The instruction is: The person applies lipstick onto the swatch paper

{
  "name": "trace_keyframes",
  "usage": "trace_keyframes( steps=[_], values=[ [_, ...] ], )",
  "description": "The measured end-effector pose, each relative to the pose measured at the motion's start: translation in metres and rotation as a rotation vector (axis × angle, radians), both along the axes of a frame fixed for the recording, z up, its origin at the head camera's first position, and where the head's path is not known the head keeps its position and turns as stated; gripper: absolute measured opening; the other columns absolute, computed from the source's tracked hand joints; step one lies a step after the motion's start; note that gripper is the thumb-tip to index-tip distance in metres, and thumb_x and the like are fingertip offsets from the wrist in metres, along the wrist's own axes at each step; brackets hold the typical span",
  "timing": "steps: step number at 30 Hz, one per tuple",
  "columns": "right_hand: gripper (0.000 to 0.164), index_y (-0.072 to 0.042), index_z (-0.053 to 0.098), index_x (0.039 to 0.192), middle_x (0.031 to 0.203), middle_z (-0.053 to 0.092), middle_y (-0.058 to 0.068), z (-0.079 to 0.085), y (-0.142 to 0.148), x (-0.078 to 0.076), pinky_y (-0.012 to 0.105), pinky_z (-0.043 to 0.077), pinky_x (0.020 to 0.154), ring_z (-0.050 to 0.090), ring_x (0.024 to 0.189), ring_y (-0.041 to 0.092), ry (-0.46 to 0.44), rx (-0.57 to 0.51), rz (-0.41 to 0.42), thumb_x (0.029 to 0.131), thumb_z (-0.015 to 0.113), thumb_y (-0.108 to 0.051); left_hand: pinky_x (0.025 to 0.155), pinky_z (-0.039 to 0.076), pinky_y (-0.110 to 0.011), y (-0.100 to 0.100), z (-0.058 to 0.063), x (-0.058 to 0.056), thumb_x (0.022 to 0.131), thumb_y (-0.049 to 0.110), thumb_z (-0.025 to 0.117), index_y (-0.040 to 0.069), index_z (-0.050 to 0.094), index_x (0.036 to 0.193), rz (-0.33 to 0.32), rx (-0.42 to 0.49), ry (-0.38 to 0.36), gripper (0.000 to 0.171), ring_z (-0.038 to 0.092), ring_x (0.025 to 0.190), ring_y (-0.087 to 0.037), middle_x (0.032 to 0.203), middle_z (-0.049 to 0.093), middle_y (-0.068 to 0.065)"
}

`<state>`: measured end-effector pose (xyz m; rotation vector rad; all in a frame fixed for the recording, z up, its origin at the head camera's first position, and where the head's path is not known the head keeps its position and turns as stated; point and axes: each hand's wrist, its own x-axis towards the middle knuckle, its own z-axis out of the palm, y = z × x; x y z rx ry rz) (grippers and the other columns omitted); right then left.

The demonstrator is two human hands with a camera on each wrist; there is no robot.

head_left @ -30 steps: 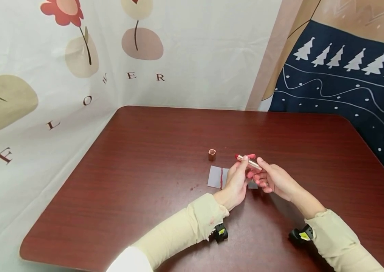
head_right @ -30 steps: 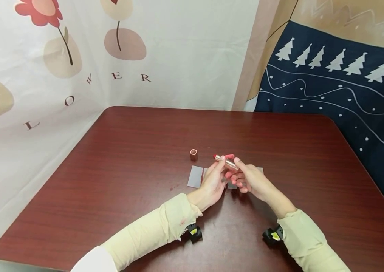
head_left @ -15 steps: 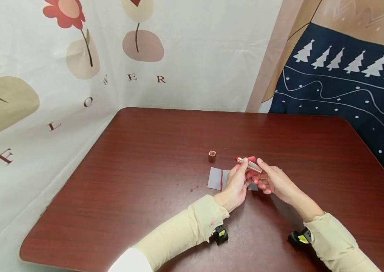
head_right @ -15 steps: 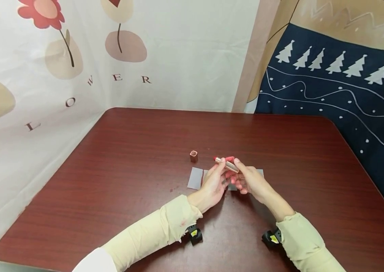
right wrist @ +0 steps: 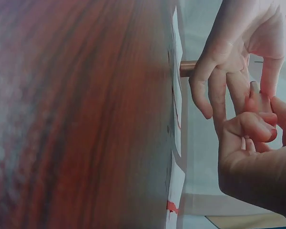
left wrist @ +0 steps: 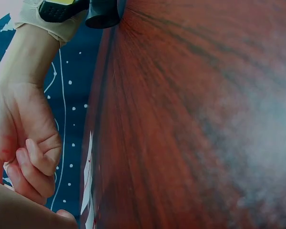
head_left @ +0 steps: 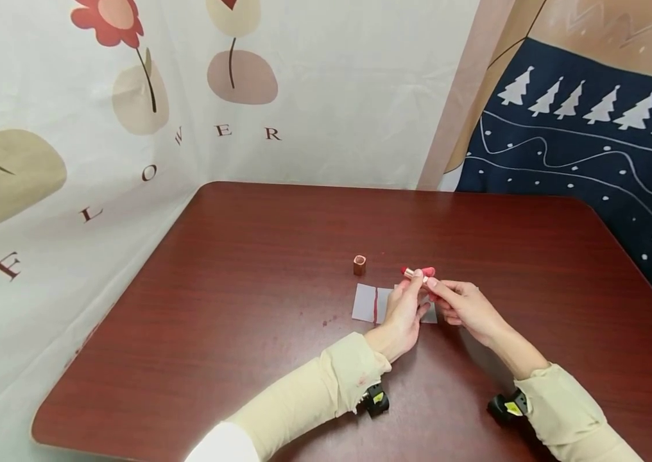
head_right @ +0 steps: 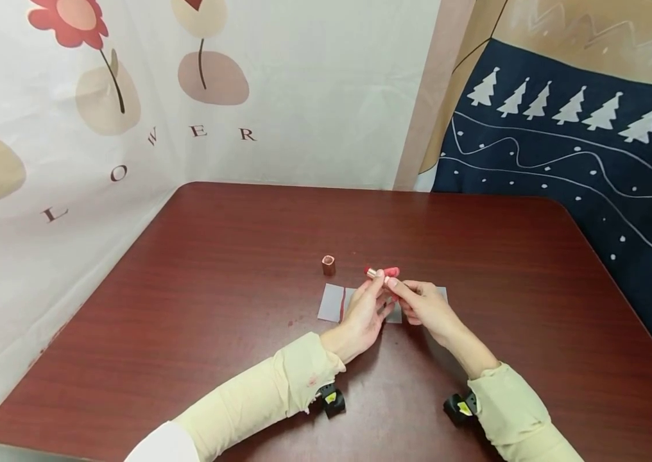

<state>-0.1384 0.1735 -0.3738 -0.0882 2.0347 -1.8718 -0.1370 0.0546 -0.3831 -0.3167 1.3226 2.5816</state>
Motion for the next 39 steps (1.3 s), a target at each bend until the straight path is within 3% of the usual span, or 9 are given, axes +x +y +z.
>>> trace_keyframes(
  steps=[6,10,21,24,28,32,36,39],
  values=[
    [0.041,0.004,0.052,0.084,0.056,0.038,0.001,0.002,0.001,0.001,0.023,0.020,0.040,0.027,0.043,0.010,-0.038,-0.140,0.064,0.090,0.040,-0.035,0.079,0.034,-0.036,0.002,0.002,0.001,0.082,0.033,0.054,0.010,0.064,0.098,0.007,0.010,0.010,0.030,0.052,0.074,-0.008,0.084,0.062,0.002],
    [0.039,0.004,0.050,0.079,0.052,0.034,-0.001,0.000,0.002,0.001,0.022,0.017,0.039,0.024,0.042,0.010,-0.031,-0.213,0.111,0.092,0.036,-0.031,0.076,0.036,-0.033,0.004,0.002,0.003,0.083,0.031,0.053,0.009,0.064,0.099,0.007,0.007,0.013,0.029,0.053,0.070,-0.006,0.080,0.062,0.004],
    [0.033,0.005,0.050,0.077,0.050,0.033,-0.002,0.001,-0.004,0.003,0.027,0.013,0.038,0.025,0.039,0.007,0.049,-0.153,0.027,0.090,0.043,-0.024,0.074,0.035,-0.032,0.008,-0.006,-0.001,0.079,0.038,0.056,0.013,0.065,0.098,0.039,0.002,-0.005,0.033,0.048,0.067,-0.005,0.075,0.058,0.007],
    [0.033,0.003,0.050,0.075,0.049,0.032,-0.001,0.002,-0.005,0.003,0.028,0.012,0.039,0.023,0.039,0.010,0.047,-0.173,0.034,0.091,0.042,-0.025,0.077,0.034,-0.035,0.003,-0.001,0.001,0.081,0.037,0.054,0.011,0.061,0.106,-0.003,0.025,0.013,0.037,0.052,0.077,-0.006,0.090,0.063,0.003],
    [0.035,0.001,0.052,0.076,0.050,0.029,0.002,0.005,-0.004,0.004,0.029,0.012,0.040,0.020,0.041,0.015,0.051,-0.256,0.071,0.093,0.036,-0.025,0.081,0.031,-0.038,-0.009,0.010,0.005,0.084,0.047,0.043,0.009,0.053,0.116,-0.107,0.126,0.019,0.050,0.049,0.094,-0.012,0.111,0.057,-0.002],
    [0.035,-0.004,0.055,0.076,0.051,0.029,0.002,0.007,-0.004,0.002,0.029,0.013,0.040,0.021,0.042,0.016,0.063,-0.298,0.102,0.094,0.033,-0.024,0.081,0.031,-0.037,-0.020,0.016,0.002,0.079,0.057,0.035,0.006,0.055,0.113,-0.181,0.232,-0.023,0.064,0.048,0.090,-0.014,0.113,0.055,-0.006],
    [0.034,-0.003,0.055,0.078,0.051,0.030,0.002,0.007,-0.005,0.001,0.029,0.013,0.040,0.021,0.042,0.015,0.066,-0.287,0.117,0.094,0.034,-0.024,0.077,0.033,-0.037,-0.026,0.016,-0.005,0.080,0.050,0.038,0.007,0.058,0.108,-0.219,0.242,-0.092,0.055,0.047,0.080,-0.013,0.108,0.058,-0.005],
    [0.034,0.000,0.054,0.079,0.051,0.029,0.002,0.006,-0.003,0.001,0.029,0.012,0.039,0.020,0.042,0.015,0.073,-0.304,0.125,0.094,0.033,-0.023,0.080,0.033,-0.038,-0.029,0.016,-0.009,0.083,0.039,0.041,0.010,0.059,0.106,-0.266,0.251,-0.137,0.042,0.048,0.081,-0.013,0.104,0.059,-0.002]
  ],
)
